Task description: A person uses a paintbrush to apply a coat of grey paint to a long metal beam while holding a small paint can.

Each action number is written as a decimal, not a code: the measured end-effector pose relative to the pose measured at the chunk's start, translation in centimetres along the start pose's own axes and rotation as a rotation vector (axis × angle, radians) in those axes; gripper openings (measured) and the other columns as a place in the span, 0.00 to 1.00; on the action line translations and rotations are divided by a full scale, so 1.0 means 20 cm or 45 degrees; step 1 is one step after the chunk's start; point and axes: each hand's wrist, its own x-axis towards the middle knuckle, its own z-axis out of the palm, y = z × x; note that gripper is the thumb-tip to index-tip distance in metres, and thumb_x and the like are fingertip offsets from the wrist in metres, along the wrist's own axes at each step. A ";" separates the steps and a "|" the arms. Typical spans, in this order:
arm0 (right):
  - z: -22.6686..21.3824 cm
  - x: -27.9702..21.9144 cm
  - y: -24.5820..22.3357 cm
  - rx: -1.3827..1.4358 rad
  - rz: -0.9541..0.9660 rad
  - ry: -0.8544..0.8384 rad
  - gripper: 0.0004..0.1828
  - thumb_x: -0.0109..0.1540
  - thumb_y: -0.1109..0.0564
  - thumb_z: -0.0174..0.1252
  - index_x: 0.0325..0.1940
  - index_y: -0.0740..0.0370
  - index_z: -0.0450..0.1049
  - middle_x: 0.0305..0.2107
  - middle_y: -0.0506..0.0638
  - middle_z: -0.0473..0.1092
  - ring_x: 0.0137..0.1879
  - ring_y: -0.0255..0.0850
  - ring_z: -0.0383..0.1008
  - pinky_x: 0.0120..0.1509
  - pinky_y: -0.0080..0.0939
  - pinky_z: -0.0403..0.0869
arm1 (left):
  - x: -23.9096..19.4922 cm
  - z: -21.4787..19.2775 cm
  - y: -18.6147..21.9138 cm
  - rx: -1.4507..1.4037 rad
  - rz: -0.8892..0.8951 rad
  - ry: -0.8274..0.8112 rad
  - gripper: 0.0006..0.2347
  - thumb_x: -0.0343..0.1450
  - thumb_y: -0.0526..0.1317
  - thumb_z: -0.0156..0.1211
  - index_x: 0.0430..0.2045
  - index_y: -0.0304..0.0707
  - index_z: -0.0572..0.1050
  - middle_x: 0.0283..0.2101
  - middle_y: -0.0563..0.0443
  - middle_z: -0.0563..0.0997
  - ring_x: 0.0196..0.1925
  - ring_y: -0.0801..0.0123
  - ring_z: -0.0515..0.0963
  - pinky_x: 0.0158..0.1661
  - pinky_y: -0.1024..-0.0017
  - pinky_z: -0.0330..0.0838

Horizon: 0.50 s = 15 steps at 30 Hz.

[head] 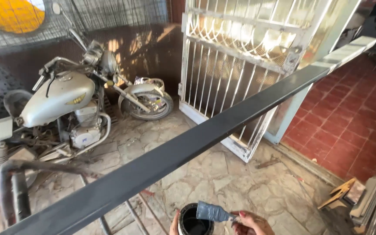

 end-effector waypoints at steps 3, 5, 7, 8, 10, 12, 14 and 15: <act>-0.05 0.03 -0.07 -0.044 0.143 -0.064 0.24 0.67 0.56 0.55 0.58 0.82 0.77 0.36 0.77 0.75 0.37 0.60 0.72 0.50 0.54 0.73 | 0.15 0.03 -0.07 0.042 0.103 -0.286 0.45 0.54 0.62 0.70 0.70 0.50 0.62 0.70 0.49 0.71 0.75 0.63 0.66 0.72 0.67 0.54; -0.11 0.14 0.01 0.052 -0.004 -0.080 0.19 0.66 0.60 0.53 0.54 0.79 0.76 0.33 0.78 0.73 0.35 0.59 0.72 0.43 0.53 0.71 | -0.13 -0.07 0.71 -0.033 0.077 -0.044 0.48 0.47 0.54 0.81 0.66 0.49 0.66 0.66 0.52 0.76 0.70 0.68 0.72 0.68 0.71 0.61; -0.16 0.18 0.06 0.145 -0.131 -0.086 0.14 0.65 0.63 0.51 0.50 0.77 0.74 0.30 0.78 0.72 0.32 0.58 0.71 0.36 0.52 0.69 | -0.38 -0.22 1.08 -0.091 0.030 0.197 0.52 0.40 0.45 0.93 0.63 0.47 0.69 0.62 0.55 0.81 0.66 0.73 0.78 0.64 0.74 0.68; -0.18 0.16 0.06 0.142 -0.194 -0.208 0.17 0.65 0.62 0.50 0.53 0.79 0.74 0.31 0.76 0.74 0.33 0.57 0.72 0.38 0.51 0.72 | -0.37 -0.20 1.05 -0.052 0.058 0.236 0.52 0.39 0.49 0.92 0.63 0.46 0.70 0.62 0.55 0.80 0.66 0.69 0.77 0.63 0.70 0.70; -0.14 0.09 0.02 0.114 -0.239 -0.350 0.20 0.66 0.61 0.50 0.55 0.81 0.75 0.33 0.73 0.75 0.33 0.56 0.74 0.40 0.50 0.74 | -0.37 -0.20 1.03 -0.014 0.066 0.305 0.53 0.39 0.53 0.91 0.63 0.46 0.70 0.62 0.54 0.79 0.67 0.66 0.76 0.62 0.65 0.71; -0.06 -0.03 -0.04 0.122 -0.304 -0.453 0.22 0.66 0.62 0.48 0.59 0.83 0.71 0.42 0.77 0.75 0.43 0.58 0.75 0.47 0.50 0.75 | -0.38 -0.22 1.07 -0.079 0.293 0.333 0.51 0.44 0.49 0.90 0.64 0.40 0.67 0.63 0.49 0.77 0.67 0.61 0.74 0.65 0.64 0.68; 0.00 0.05 -0.09 0.095 -0.383 -0.617 0.21 0.66 0.64 0.48 0.59 0.83 0.71 0.41 0.73 0.74 0.42 0.55 0.75 0.43 0.48 0.77 | -0.39 -0.28 1.05 -0.052 0.229 0.334 0.51 0.45 0.49 0.90 0.65 0.41 0.66 0.64 0.49 0.76 0.68 0.60 0.73 0.65 0.62 0.68; 0.01 0.08 -0.10 0.090 -0.469 -0.769 0.21 0.66 0.65 0.48 0.60 0.83 0.70 0.41 0.69 0.74 0.41 0.53 0.76 0.38 0.47 0.78 | -0.41 -0.32 1.04 -0.024 0.179 0.311 0.51 0.45 0.49 0.91 0.65 0.42 0.65 0.65 0.49 0.74 0.69 0.59 0.71 0.65 0.60 0.67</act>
